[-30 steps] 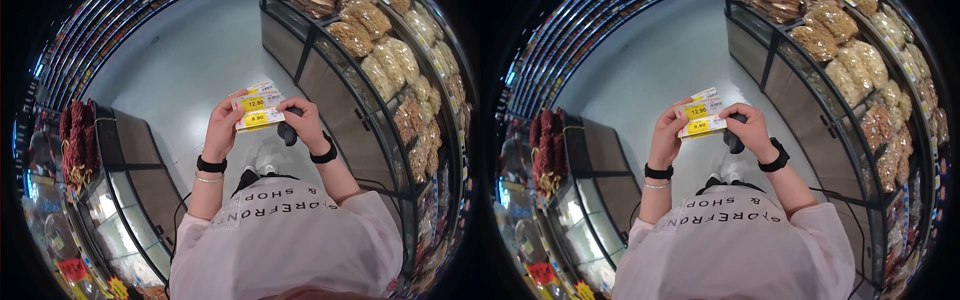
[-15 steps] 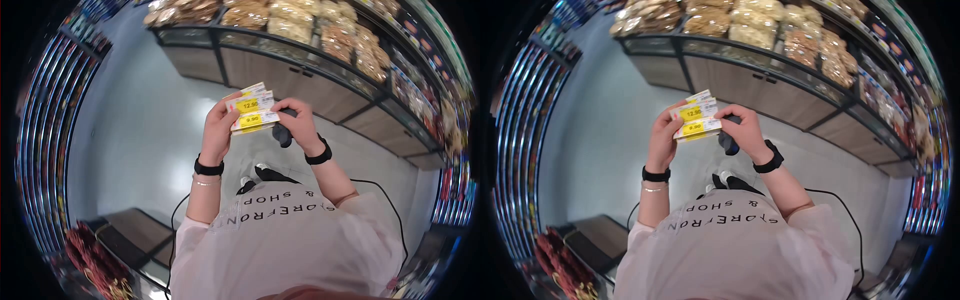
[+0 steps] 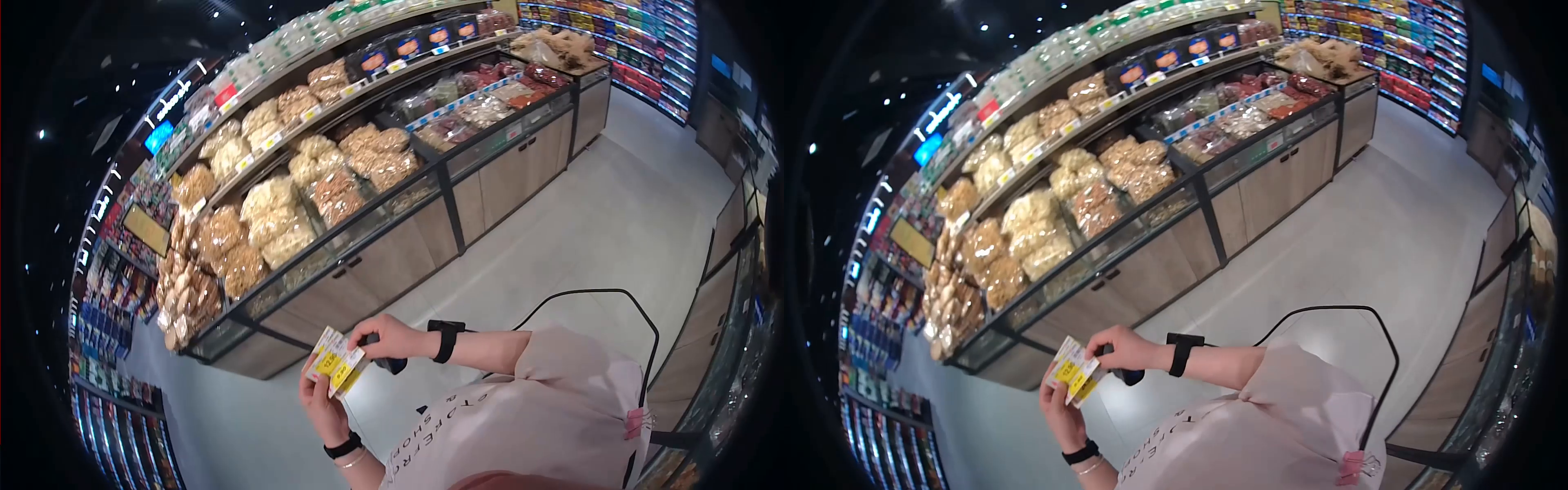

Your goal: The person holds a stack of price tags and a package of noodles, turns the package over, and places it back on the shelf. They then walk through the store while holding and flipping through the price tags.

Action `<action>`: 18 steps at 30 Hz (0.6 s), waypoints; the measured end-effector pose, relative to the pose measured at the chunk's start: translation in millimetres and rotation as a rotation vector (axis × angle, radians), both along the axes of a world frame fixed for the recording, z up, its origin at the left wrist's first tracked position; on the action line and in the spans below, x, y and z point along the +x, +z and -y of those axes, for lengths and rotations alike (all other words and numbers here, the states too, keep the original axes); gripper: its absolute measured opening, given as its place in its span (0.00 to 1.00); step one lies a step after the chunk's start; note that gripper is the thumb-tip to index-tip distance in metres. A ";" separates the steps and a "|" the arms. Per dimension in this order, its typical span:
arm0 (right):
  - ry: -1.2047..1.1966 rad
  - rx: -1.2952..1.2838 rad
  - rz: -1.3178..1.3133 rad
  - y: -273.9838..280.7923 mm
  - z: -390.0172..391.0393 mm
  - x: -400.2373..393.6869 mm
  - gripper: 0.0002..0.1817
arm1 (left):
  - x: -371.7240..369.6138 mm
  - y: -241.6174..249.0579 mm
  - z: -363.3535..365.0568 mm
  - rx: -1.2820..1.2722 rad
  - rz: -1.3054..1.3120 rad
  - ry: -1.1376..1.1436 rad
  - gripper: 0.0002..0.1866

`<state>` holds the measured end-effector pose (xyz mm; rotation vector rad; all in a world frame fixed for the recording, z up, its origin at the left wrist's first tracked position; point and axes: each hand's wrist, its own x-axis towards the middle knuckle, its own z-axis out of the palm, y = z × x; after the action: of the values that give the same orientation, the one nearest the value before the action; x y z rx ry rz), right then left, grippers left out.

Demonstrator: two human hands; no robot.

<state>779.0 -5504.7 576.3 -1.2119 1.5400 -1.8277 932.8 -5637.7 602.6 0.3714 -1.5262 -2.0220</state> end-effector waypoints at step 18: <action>-0.061 -0.084 0.100 -12.4 -309.3 -100.9 0.10 | -116.5 14.6 -305.3 0.024 0.045 -0.097 0.17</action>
<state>678.1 -5195.3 563.9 -1.1034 1.4733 -1.9794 816.3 -5332.4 617.3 0.3606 -1.5765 -2.1214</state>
